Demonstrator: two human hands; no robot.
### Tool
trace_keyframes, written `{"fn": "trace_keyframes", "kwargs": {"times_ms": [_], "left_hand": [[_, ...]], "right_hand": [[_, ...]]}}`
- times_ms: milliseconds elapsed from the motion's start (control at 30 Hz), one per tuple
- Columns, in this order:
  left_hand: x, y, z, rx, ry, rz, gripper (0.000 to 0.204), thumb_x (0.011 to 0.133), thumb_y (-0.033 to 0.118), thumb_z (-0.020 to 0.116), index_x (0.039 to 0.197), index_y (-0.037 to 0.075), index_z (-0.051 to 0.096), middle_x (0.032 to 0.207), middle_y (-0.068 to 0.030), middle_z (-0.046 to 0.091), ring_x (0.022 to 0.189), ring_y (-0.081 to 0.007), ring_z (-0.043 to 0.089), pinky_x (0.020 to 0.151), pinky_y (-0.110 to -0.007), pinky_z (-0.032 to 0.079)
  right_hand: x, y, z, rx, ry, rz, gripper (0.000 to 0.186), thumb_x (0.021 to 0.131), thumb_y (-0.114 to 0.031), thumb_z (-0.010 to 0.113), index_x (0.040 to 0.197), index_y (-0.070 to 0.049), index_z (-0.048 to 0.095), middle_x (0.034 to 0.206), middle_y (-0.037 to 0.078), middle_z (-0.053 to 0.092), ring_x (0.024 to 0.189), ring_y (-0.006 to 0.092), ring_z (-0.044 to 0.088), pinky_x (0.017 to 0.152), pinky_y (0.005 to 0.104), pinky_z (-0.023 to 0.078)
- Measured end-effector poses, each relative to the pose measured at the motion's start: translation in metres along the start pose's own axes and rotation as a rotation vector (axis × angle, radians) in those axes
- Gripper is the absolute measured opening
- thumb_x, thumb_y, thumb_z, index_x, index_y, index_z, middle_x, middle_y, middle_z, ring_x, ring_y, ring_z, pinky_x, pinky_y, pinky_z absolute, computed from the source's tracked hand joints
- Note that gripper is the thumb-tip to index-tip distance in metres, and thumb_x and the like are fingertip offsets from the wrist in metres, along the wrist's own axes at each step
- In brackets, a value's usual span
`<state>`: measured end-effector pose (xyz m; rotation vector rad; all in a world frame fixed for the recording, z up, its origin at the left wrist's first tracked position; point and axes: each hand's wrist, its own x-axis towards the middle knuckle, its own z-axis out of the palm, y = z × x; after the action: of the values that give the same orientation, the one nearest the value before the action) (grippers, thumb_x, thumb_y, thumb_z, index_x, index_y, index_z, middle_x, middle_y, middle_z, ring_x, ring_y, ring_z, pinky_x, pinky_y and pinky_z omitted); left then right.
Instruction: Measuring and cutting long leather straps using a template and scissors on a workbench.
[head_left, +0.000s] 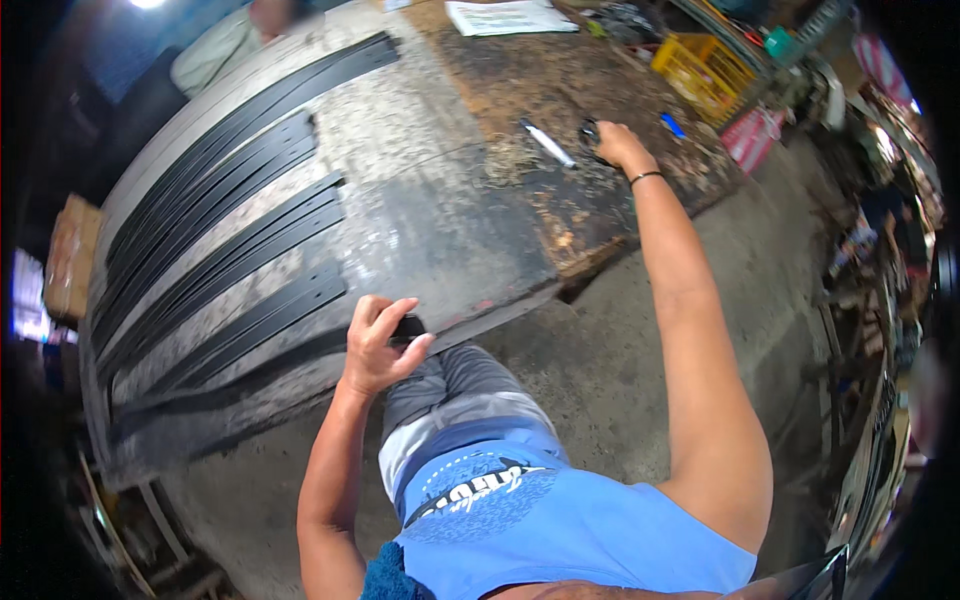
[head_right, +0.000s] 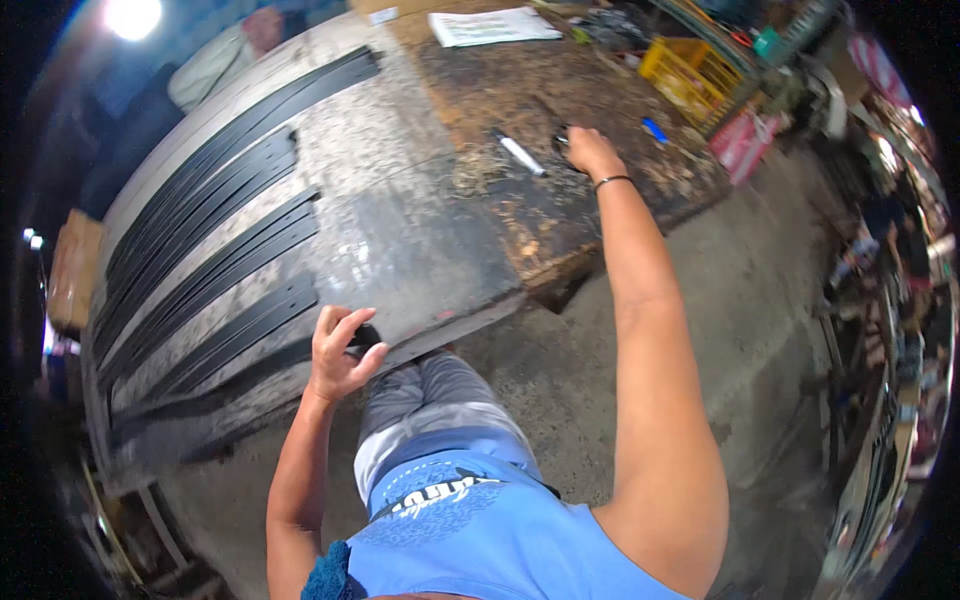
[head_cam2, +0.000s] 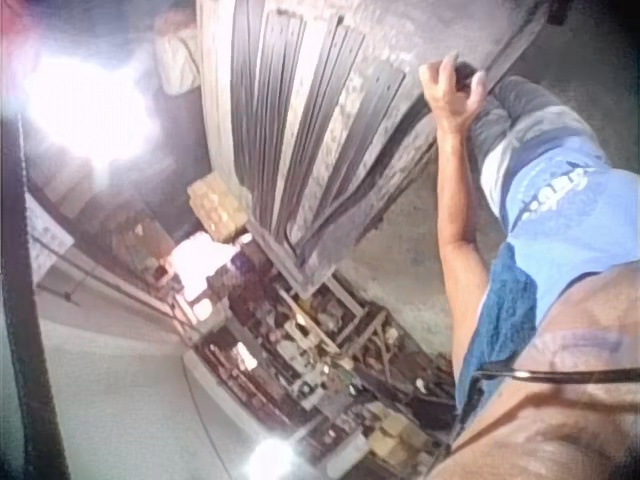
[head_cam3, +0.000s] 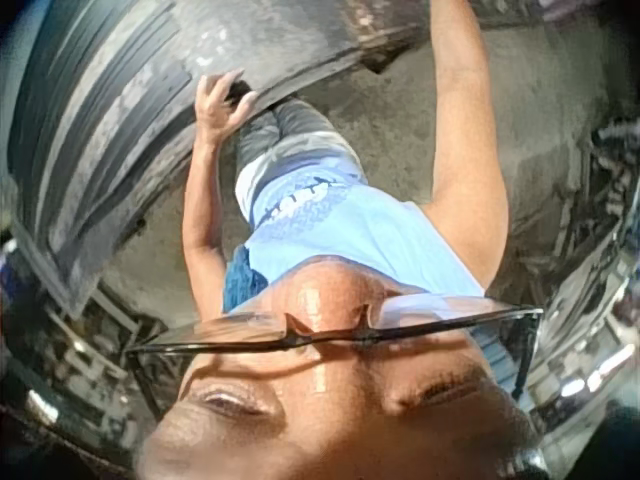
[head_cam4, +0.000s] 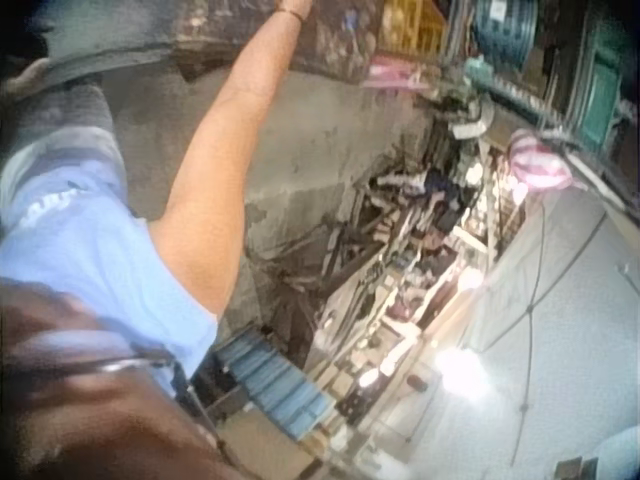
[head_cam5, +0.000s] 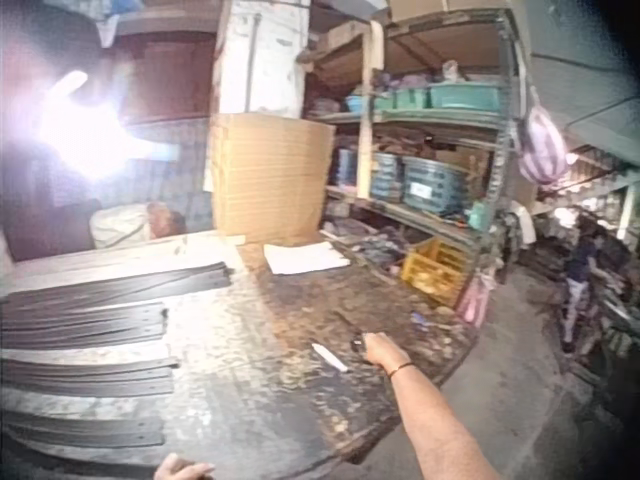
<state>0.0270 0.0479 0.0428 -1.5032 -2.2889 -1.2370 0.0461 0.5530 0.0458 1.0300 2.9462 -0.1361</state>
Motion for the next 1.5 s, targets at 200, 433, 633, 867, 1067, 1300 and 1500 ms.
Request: {"fn": "trace_keyframes", "kwargs": {"times_ms": [200, 433, 633, 867, 1067, 1300, 1500], "left_hand": [[-0.018, 0.028, -0.067, 0.252, 0.366, -0.029, 0.018, 0.072, -0.001, 0.075, 0.087, 0.004, 0.065, 0.08, -0.01, 0.059, 0.072, -0.0269, 0.056, 0.064, -0.033, 0.047], [-0.072, 0.018, -0.08, -0.284, 0.613, -0.512, 0.012, 0.097, 0.002, 0.054, 0.109, 0.001, 0.055, 0.097, -0.0091, 0.066, 0.087, -0.0131, 0.064, 0.079, -0.027, 0.052], [-0.094, 0.017, -0.048, -0.563, 0.694, -0.404, 0.012, 0.098, 0.002, 0.052, 0.11, 0.004, 0.047, 0.1, -0.0105, 0.064, 0.089, -0.015, 0.064, 0.081, -0.029, 0.053], [-0.106, 0.025, -0.029, -0.431, 0.694, -0.326, 0.01, 0.097, 0.002, 0.055, 0.107, 0.002, 0.051, 0.103, -0.0111, 0.066, 0.093, -0.0118, 0.062, 0.085, -0.027, 0.05], [-0.113, 0.029, -0.029, -0.386, 0.709, -0.287, 0.011, 0.097, 0.0, 0.054, 0.107, 0.001, 0.05, 0.105, -0.0124, 0.066, 0.095, -0.014, 0.063, 0.088, -0.028, 0.049], [-0.122, 0.026, -0.026, -0.356, 0.728, -0.216, 0.013, 0.096, 0.0, 0.055, 0.108, 0.0, 0.049, 0.108, -0.0147, 0.066, 0.097, -0.0153, 0.063, 0.087, -0.028, 0.049], [-0.127, 0.025, -0.023, -0.333, 0.723, -0.223, 0.013, 0.096, -0.001, 0.054, 0.108, 0.0, 0.049, 0.108, -0.0156, 0.065, 0.098, -0.017, 0.064, 0.088, -0.029, 0.05]], "right_hand": [[0.008, -0.008, 0.016, -0.048, 0.2, 0.031, 0.024, 0.09, -0.011, 0.047, 0.108, 0.0, 0.058, 0.11, 0.027, 0.064, 0.104, 0.0414, 0.063, 0.088, 0.0514, 0.051], [-0.02, 0.004, -0.004, 0.011, 0.26, 0.115, 0.049, 0.076, -0.014, 0.065, 0.117, 0.004, 0.044, 0.108, 0.033, 0.063, 0.104, 0.0472, 0.061, 0.091, 0.0524, 0.048], [-0.113, -0.017, -0.019, 1.047, 0.345, -0.089, 0.074, 0.078, -0.007, 0.06, 0.146, -0.003, 0.032, 0.09, 0.006, 0.058, 0.075, 0.016, 0.057, 0.071, 0.0277, 0.047], [-0.314, -0.133, -0.02, 1.389, -0.189, -0.331, 0.051, 0.083, 0.001, 0.063, 0.132, -0.006, 0.05, 0.09, 0.001, 0.053, 0.072, 0.0095, 0.054, 0.067, 0.0236, 0.046], [-0.37, -0.195, -0.019, 0.763, -0.071, -0.788, 0.07, 0.068, -0.03, 0.084, 0.127, -0.01, 0.052, 0.096, 0.014, 0.058, 0.081, 0.0301, 0.061, 0.072, 0.0386, 0.05], [-0.38, -0.216, -0.017, 0.603, -0.157, -0.814, 0.073, 0.07, -0.05, 0.079, 0.125, -0.009, 0.052, 0.094, 0.016, 0.056, 0.079, 0.0389, 0.062, 0.068, 0.0471, 0.05], [-0.384, -0.217, -0.013, 0.611, -0.151, -0.817, 0.072, 0.072, -0.052, 0.077, 0.124, -0.009, 0.052, 0.091, 0.017, 0.056, 0.077, 0.0387, 0.062, 0.067, 0.0468, 0.05]]}}
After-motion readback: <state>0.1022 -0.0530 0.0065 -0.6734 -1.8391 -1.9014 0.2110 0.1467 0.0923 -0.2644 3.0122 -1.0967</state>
